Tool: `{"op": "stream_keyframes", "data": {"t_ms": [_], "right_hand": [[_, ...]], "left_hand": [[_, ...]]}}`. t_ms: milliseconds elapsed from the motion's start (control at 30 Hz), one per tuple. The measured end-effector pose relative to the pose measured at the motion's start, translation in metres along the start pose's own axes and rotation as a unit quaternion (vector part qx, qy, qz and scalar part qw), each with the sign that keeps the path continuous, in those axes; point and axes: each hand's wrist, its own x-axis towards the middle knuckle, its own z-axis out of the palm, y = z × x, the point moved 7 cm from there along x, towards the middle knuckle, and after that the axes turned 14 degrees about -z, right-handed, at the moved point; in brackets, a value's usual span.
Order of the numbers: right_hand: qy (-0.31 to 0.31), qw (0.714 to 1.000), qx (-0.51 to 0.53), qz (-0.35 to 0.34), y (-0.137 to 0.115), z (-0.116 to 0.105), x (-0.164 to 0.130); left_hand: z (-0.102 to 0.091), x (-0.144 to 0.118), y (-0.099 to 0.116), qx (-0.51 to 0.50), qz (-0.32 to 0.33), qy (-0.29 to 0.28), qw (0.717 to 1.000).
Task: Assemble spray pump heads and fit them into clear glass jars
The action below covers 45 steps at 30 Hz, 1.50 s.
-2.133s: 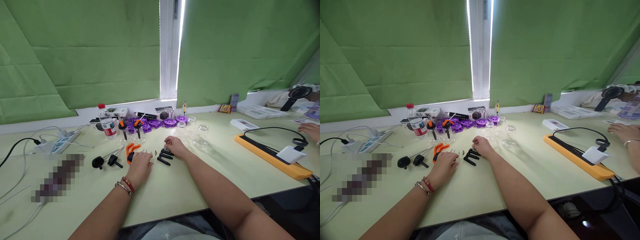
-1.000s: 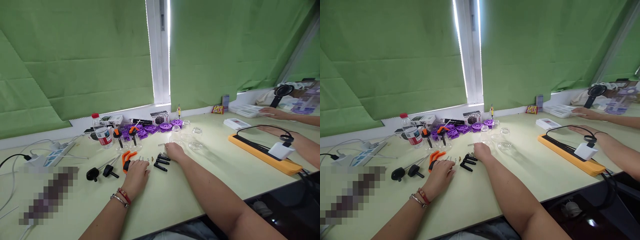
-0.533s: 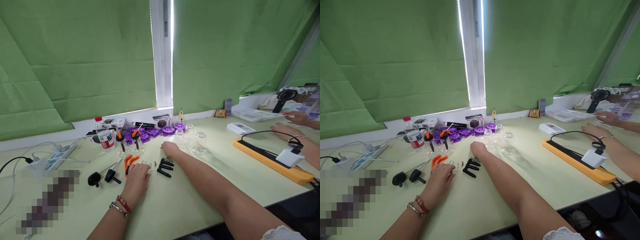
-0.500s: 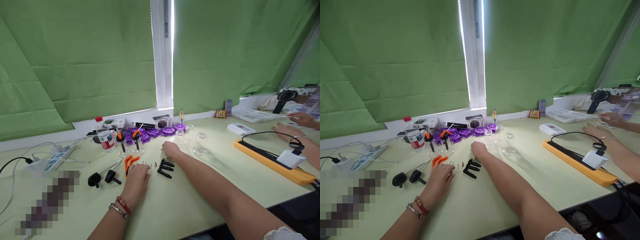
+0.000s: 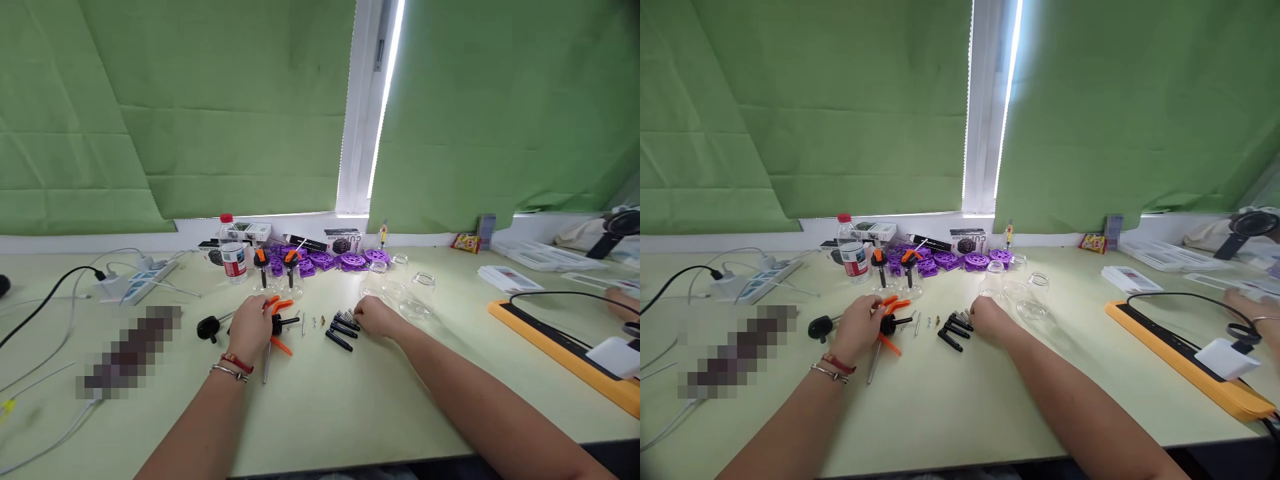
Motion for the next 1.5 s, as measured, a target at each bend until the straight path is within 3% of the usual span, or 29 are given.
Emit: {"op": "stream_keyframes", "data": {"t_ms": [233,433,533,667,767,867,933,1000,1133,1267,1367,1500], "right_hand": [[0.027,0.998,0.049,-0.024,-0.009,-0.011,-0.007],[0.031,0.990,0.118,-0.064,-0.051,-0.020,-0.012],[0.025,0.984,0.148,-0.096,-0.076,-0.018,-0.014],[0.027,0.970,0.222,-0.092,-0.094,-0.009,-0.010],[0.023,0.944,0.324,-0.055,-0.100,0.001,-0.006],[0.022,0.888,0.458,-0.025,-0.109,0.012,-0.007],[0.017,0.844,0.535,-0.031,-0.118,0.018,-0.010],[0.010,0.806,0.589,-0.050,-0.124,0.022,-0.013],[0.027,0.764,0.642,-0.063,-0.119,0.023,-0.017],[0.053,0.750,0.657,-0.057,-0.106,0.018,-0.016],[0.058,0.746,0.661,-0.065,-0.104,0.015,-0.015],[0.077,0.732,0.673,-0.077,-0.104,0.010,-0.017]], "left_hand": [[0.008,-0.008,0.003,0.036,-0.003,-0.084,0.996],[0.015,-0.013,0.004,0.051,0.002,-0.109,0.993],[0.018,-0.011,0.003,0.044,0.011,-0.112,0.993],[0.012,-0.005,0.002,0.010,0.021,-0.073,0.997],[0.000,-0.006,0.009,-0.043,0.046,-0.026,0.998],[-0.010,-0.020,0.029,-0.132,0.139,-0.017,0.981],[-0.012,-0.033,0.044,-0.180,0.201,-0.037,0.962],[-0.008,-0.041,0.051,-0.218,0.219,-0.074,0.948],[0.014,-0.042,0.049,-0.300,0.148,-0.200,0.921],[0.033,-0.042,0.046,-0.354,0.063,-0.359,0.862],[0.029,-0.042,0.047,-0.365,0.032,-0.376,0.851],[0.024,-0.043,0.049,-0.387,0.038,-0.371,0.844]]}}
